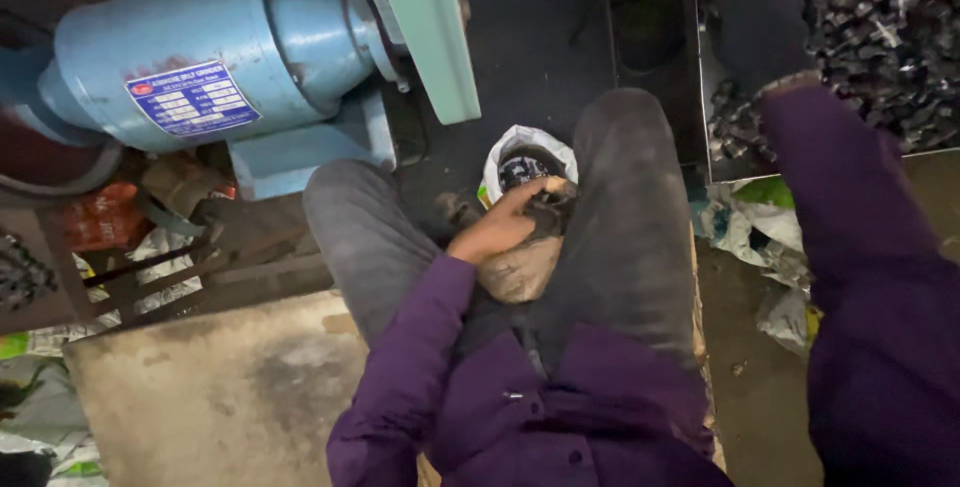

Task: The person sits on the floor and grinds small metal workpieces against a bench grinder, producing sparks. They take parts one at a time from a tray of similar parts, rotate each piece to grind its surfaces, and place finished pieces into a container between their legs.

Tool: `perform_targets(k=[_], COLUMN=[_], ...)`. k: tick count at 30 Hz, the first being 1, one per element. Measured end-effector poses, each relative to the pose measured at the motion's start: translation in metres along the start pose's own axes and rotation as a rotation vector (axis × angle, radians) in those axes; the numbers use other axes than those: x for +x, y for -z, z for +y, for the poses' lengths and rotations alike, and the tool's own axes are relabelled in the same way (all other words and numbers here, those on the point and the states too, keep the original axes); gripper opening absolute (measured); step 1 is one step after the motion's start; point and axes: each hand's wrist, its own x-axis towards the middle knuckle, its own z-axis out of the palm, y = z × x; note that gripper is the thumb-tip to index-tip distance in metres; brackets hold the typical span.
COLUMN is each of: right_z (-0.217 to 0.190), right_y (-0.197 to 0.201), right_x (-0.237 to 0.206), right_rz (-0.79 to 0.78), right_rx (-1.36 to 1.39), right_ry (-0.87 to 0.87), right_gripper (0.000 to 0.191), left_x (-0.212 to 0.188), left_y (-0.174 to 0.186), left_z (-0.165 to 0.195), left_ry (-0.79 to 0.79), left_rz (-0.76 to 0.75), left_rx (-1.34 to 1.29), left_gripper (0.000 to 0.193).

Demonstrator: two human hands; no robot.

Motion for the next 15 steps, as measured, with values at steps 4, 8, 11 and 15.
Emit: perform_targets(k=[4, 8, 11, 15], right_z=[-0.012, -0.027, -0.04, -0.049], right_y=[0.008, 0.016, 0.025, 0.044], right_x=[-0.004, -0.008, -0.016, -0.026], right_rz=[-0.059, 0.101, 0.124, 0.068], right_rx=[-0.003, -0.101, 0.016, 0.059], right_ry=[-0.048, 0.036, 0.013, 0.015], right_gripper=[0.023, 0.014, 0.019, 0.017], left_x=[0.001, -0.001, -0.001, -0.003], left_y=[0.005, 0.009, 0.012, 0.015], left_z=[-0.004, -0.007, -0.014, -0.018], left_ry=[0.093, 0.116, 0.15, -0.017], left_rz=[0.026, 0.086, 0.122, 0.169], left_rx=[-0.13, -0.05, -0.221, -0.031], left_gripper=[0.072, 0.073, 0.07, 0.071])
